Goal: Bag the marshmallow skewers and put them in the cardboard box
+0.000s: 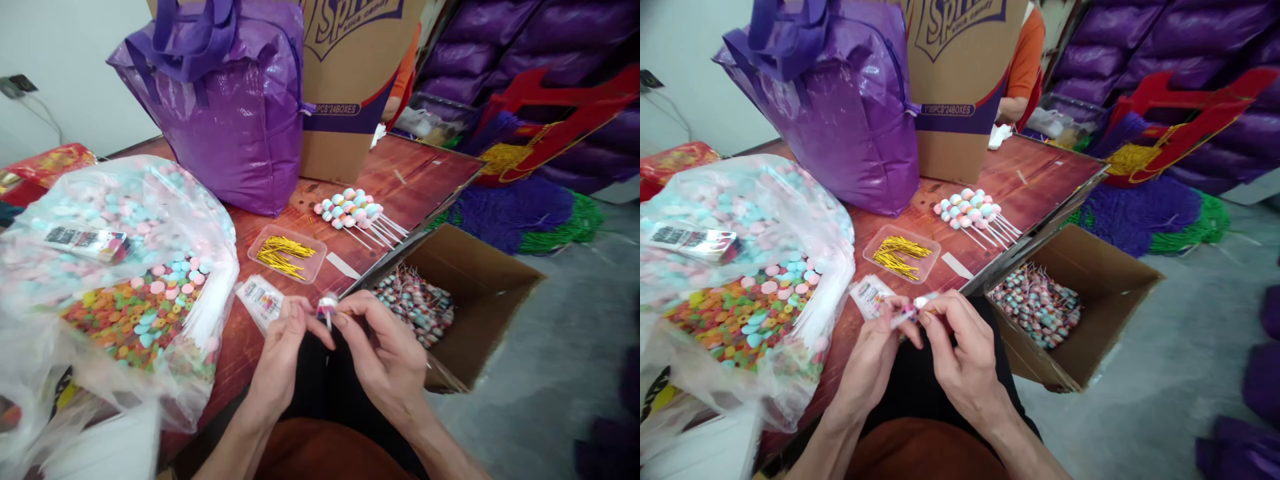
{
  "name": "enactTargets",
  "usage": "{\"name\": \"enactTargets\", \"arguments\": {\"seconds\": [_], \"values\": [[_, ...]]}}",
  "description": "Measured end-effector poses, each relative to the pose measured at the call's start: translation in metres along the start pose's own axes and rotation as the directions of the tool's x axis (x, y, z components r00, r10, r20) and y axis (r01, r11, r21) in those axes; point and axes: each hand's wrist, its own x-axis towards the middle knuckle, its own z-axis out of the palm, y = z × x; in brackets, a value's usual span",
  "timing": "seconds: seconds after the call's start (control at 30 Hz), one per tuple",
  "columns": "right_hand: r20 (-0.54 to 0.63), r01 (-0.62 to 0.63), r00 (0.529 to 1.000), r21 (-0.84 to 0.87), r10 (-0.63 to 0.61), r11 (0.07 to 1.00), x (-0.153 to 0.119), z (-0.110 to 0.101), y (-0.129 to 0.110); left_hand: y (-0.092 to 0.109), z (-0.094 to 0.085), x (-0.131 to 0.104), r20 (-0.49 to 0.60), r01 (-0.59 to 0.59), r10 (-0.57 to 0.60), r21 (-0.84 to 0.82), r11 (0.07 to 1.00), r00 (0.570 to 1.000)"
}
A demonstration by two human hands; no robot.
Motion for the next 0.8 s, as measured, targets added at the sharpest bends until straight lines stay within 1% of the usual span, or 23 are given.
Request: {"name": "enactTargets", "arguments": {"seconds": [0.07,0.1,0.13,0.17,0.2,0.23,0.3,0.37,0.4,0.47,0.5,0.53,0.6,0.63,0.67,0.7,0.73,0.77,0.8], "values": [[-0.007,0.054,0.999,-0.009,-0.054,0.998,-0.003,-0.003,0.0,-0.006,0.001,-0.003,-0.021,0.037,-0.036,0.046,0.998,0.999],[-0.005,0.044,0.999,0.009,-0.044,0.999,-0.005,-0.004,0.001,-0.009,0.002,-0.003,-0.014,0.048,-0.047,0.052,0.997,0.999],[-0.002,-0.002,1.0,0.039,0.002,0.999,-0.008,-0.005,0.003,-0.012,0.003,-0.003,0.007,0.053,-0.054,0.057,0.997,0.999],[0.007,-0.08,0.997,0.081,0.08,0.993,-0.013,-0.007,0.006,-0.013,0.004,-0.003,0.033,0.055,-0.058,0.065,0.996,0.998],[0.026,-0.179,0.984,0.131,0.177,0.975,-0.017,-0.007,0.009,-0.014,0.005,-0.002,0.055,0.057,-0.062,0.078,0.995,0.997],[0.061,-0.283,0.959,0.178,0.277,0.942,-0.023,-0.008,0.011,-0.015,0.006,-0.001,0.062,0.05,-0.056,0.105,0.993,0.996],[0.153,-0.462,0.886,0.237,0.437,0.855,-0.035,-0.006,0.016,-0.016,0.007,0.002,0.027,-0.01,0.004,0.217,0.976,1.0],[0.205,-0.564,0.826,0.282,0.526,0.776,-0.047,-0.003,0.022,-0.02,0.005,0.005,0.016,-0.088,0.088,0.363,0.928,0.996],[0.199,-0.594,0.804,0.322,0.561,0.737,-0.052,-0.003,0.026,-0.022,0.002,0.006,0.037,-0.119,0.114,0.427,0.896,0.993],[0.108,-0.602,0.766,0.468,0.634,0.647,-0.059,-0.005,0.036,-0.027,-0.008,0.009,0.063,-0.17,0.163,0.549,0.818,0.985],[0.042,-0.581,0.734,0.557,0.678,0.594,-0.06,-0.009,0.043,-0.029,-0.016,0.01,0.044,-0.193,0.213,0.625,0.757,0.976],[-0.021,-0.551,0.687,0.636,0.726,0.54,-0.059,-0.015,0.051,-0.031,-0.025,0.012,-0.006,-0.201,0.296,0.718,0.667,0.955],[-0.111,-0.502,0.577,0.734,0.809,0.458,-0.056,-0.03,0.068,-0.034,-0.042,0.015,-0.109,-0.118,0.43,0.876,0.468,0.896],[-0.13,-0.507,0.533,0.743,0.836,0.438,-0.053,-0.037,0.076,-0.035,-0.05,0.017,-0.111,-0.084,0.457,0.919,0.386,0.882],[-0.158,-0.512,0.503,0.738,0.85,0.44,-0.051,-0.043,0.082,-0.036,-0.056,0.02,-0.103,-0.066,0.473,0.943,0.327,0.875],[-0.173,-0.524,0.496,0.722,0.851,0.452,-0.049,-0.046,0.086,-0.036,-0.06,0.022,-0.093,-0.053,0.477,0.957,0.285,0.874],[-0.181,-0.537,0.509,0.697,0.841,0.475,-0.048,-0.046,0.088,-0.036,-0.063,0.024,-0.085,-0.046,0.477,0.965,0.257,0.875],[-0.185,-0.547,0.54,0.664,0.821,0.509,-0.047,-0.043,0.088,-0.037,-0.065,0.026,-0.085,-0.039,0.477,0.969,0.245,0.875],[-0.183,-0.557,0.582,0.621,0.792,0.552,-0.048,-0.037,0.085,-0.037,-0.066,0.028,-0.094,-0.032,0.476,0.968,0.25,0.874]]}}
